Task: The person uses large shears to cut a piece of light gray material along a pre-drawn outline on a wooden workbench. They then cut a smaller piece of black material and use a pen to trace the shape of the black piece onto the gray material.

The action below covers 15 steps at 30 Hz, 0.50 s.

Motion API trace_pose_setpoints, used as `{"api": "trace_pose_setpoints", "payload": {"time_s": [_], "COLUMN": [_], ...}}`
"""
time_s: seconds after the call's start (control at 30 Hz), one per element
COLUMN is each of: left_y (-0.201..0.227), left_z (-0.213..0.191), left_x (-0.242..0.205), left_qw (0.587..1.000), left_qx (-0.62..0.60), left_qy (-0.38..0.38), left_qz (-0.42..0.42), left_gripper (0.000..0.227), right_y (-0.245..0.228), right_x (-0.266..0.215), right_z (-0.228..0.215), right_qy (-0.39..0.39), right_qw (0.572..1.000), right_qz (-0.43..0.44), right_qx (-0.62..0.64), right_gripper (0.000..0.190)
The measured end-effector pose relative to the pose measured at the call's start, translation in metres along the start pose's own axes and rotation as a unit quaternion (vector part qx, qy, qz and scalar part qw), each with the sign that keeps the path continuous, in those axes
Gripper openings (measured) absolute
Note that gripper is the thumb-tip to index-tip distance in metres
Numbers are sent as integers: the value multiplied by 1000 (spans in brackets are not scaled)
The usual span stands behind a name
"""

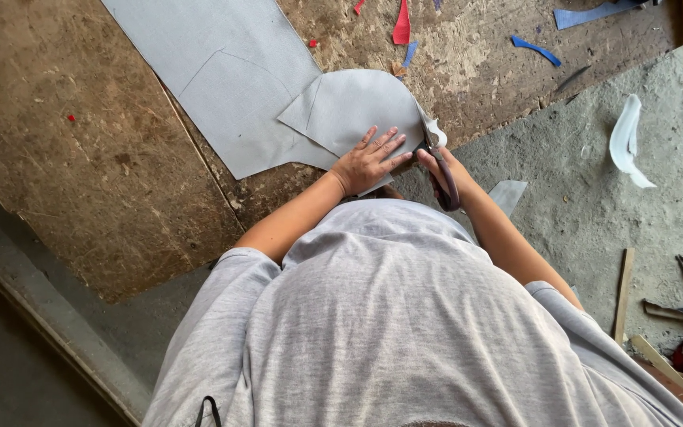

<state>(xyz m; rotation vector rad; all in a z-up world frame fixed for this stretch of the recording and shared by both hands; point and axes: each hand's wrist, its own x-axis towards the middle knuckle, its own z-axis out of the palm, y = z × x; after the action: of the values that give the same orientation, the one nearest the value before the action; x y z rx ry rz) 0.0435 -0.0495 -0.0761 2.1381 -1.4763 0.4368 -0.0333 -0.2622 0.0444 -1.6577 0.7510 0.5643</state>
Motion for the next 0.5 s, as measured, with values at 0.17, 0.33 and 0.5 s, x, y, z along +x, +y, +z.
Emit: {"api": "trace_pose_setpoints", "payload": {"time_s": [0.17,0.33,0.5], "left_y": [-1,-1,0], "left_z": [-1,-4,-3], "left_x": [1,1,1], "left_qw": [1000,1000,999], "left_qx": [-1,-9,-26], "left_qy": [9,14,15], "left_qz": [5,13,36], "left_gripper": [57,55,53], "right_y": [21,7,-17], "right_x": [21,12,3], "right_z": [-10,-2,-2], "right_qy": [13,8,2], "right_qw": [1000,1000,1000], "right_qz": [-1,1,-10], "right_qx": [-2,12,-6], "right_gripper": [49,51,52]}}
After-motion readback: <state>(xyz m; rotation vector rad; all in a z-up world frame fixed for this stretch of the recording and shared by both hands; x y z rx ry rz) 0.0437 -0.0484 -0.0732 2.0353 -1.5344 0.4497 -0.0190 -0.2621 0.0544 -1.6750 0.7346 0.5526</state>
